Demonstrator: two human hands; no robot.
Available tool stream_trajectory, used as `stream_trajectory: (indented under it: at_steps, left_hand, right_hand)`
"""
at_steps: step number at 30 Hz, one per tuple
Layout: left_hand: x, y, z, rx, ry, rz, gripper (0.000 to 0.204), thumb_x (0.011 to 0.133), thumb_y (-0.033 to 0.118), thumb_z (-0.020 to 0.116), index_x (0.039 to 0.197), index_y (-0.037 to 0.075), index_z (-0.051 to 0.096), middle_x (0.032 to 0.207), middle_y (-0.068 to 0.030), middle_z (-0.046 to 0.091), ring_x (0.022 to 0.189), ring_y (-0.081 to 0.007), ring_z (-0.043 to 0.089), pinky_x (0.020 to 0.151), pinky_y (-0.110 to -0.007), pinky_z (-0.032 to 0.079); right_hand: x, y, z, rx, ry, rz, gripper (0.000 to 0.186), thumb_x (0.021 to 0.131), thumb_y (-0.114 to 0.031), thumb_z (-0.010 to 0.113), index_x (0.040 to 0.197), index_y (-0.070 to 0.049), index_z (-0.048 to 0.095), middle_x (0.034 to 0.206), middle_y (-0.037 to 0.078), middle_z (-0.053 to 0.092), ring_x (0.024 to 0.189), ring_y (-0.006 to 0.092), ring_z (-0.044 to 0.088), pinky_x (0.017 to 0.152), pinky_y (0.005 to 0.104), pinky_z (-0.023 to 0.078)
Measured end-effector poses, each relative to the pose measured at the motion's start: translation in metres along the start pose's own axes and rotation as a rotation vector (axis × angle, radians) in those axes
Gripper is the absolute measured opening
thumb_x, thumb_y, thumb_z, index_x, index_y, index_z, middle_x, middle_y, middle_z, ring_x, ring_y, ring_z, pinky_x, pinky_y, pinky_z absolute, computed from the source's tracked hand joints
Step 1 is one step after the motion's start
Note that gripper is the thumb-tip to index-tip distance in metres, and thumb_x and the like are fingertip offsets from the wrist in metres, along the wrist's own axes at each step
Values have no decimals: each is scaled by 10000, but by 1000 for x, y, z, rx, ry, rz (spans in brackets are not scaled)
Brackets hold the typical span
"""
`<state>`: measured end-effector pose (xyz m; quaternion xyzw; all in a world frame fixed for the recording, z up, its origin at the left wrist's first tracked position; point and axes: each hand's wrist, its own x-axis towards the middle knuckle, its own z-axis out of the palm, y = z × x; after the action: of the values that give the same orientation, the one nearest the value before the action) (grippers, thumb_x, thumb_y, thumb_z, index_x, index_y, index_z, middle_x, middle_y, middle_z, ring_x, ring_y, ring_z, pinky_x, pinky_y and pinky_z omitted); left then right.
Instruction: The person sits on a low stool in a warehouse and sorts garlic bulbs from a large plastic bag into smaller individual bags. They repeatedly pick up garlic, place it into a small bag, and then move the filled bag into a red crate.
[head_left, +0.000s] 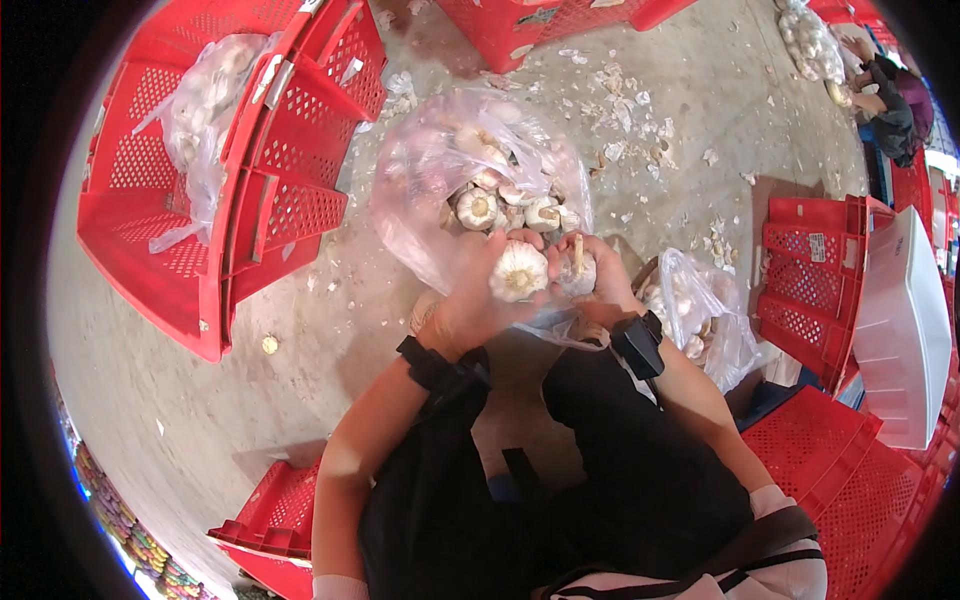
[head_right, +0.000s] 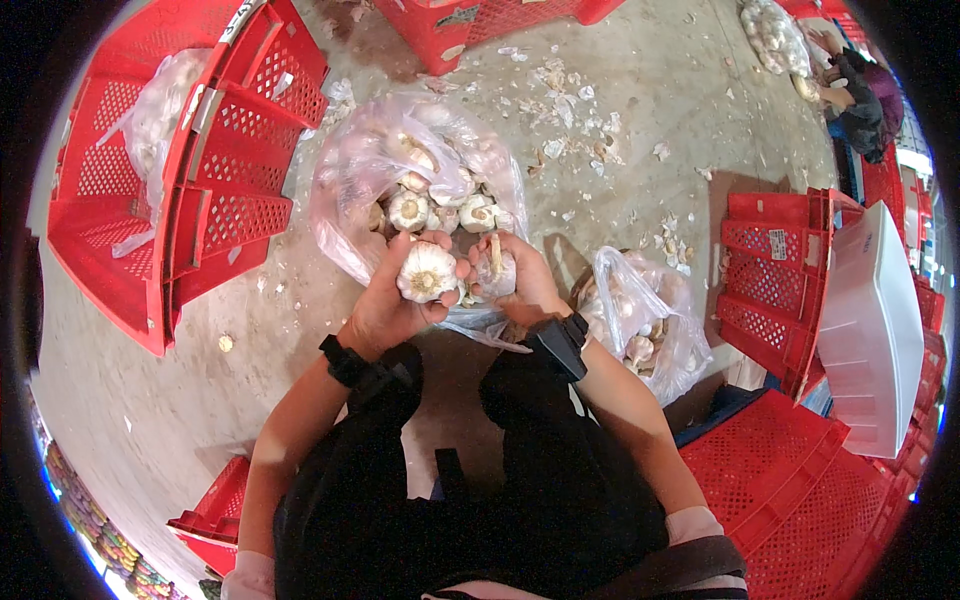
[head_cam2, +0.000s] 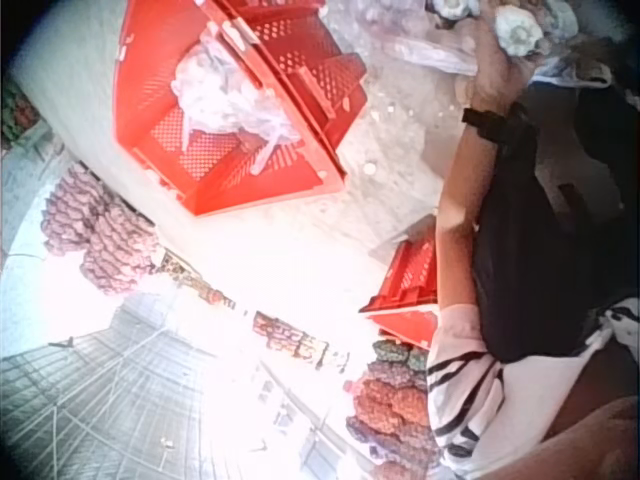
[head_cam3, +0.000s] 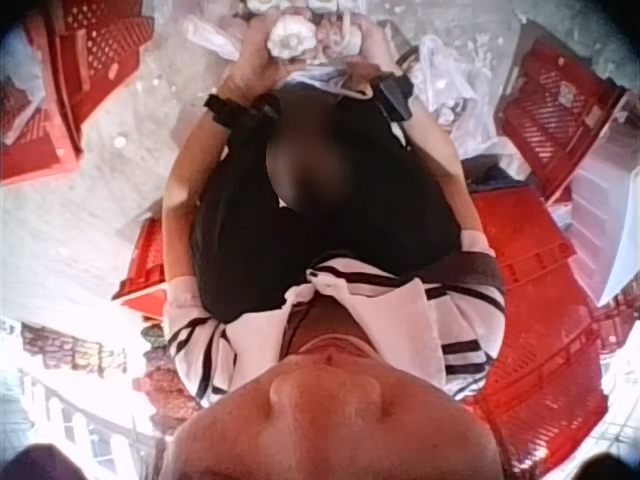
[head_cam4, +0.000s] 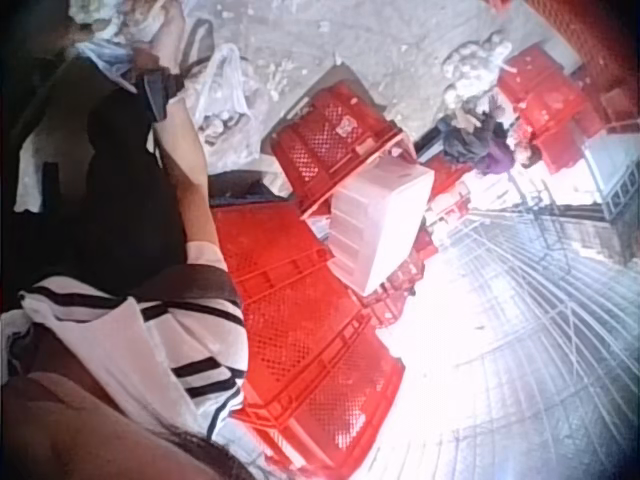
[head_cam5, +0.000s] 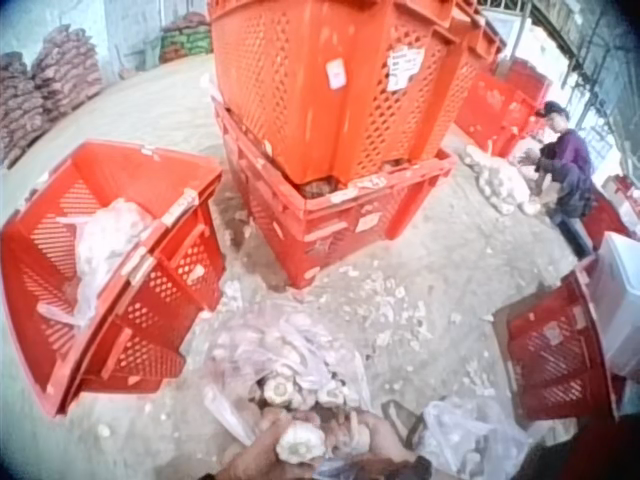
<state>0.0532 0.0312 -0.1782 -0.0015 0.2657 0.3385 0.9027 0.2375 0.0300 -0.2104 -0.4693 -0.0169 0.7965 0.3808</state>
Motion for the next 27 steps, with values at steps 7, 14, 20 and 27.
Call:
stream_trajectory:
  at_steps: [7, 14, 20, 27]
  left_hand:
    - [6, -4, -3, 158, -24, 68, 304, 914, 410, 437, 940, 118, 521, 864, -94, 535, 660, -157, 501, 511, -239, 374]
    - [33, -26, -43, 1244, 208, 494, 276, 891, 217, 530, 1059, 2, 487, 989, -157, 524, 903, -250, 513, 797, -315, 424]
    - [61, -53, -65, 1650, 194, 432, 639, 815, 195, 618, 1291, -39, 262, 1247, -299, 337, 1138, -422, 387, 947, -431, 357]
    - [51, -66, -75, 1744, 82, 202, 911, 746, 288, 688, 1369, -25, 100, 1302, -342, 252, 1203, -520, 306, 1002, -470, 329]
  right_hand:
    - [39, 27, -51, -1018, 167, -524, 121, 837, -131, 544, 847, -15, 576, 841, 99, 584, 709, 216, 555, 653, 311, 444]
    - [37, 25, -63, -1460, 239, -881, 210, 771, -44, 568, 970, -2, 515, 957, 193, 489, 913, 375, 488, 781, 403, 420]
    - [49, -3, -39, -1748, 303, -829, 441, 697, -20, 595, 1115, -29, 454, 1135, 201, 466, 1009, 390, 487, 834, 437, 427]
    - [74, -32, -63, -1691, 119, -757, 434, 728, -42, 603, 1144, -46, 480, 1100, 165, 532, 962, 332, 540, 844, 399, 442]
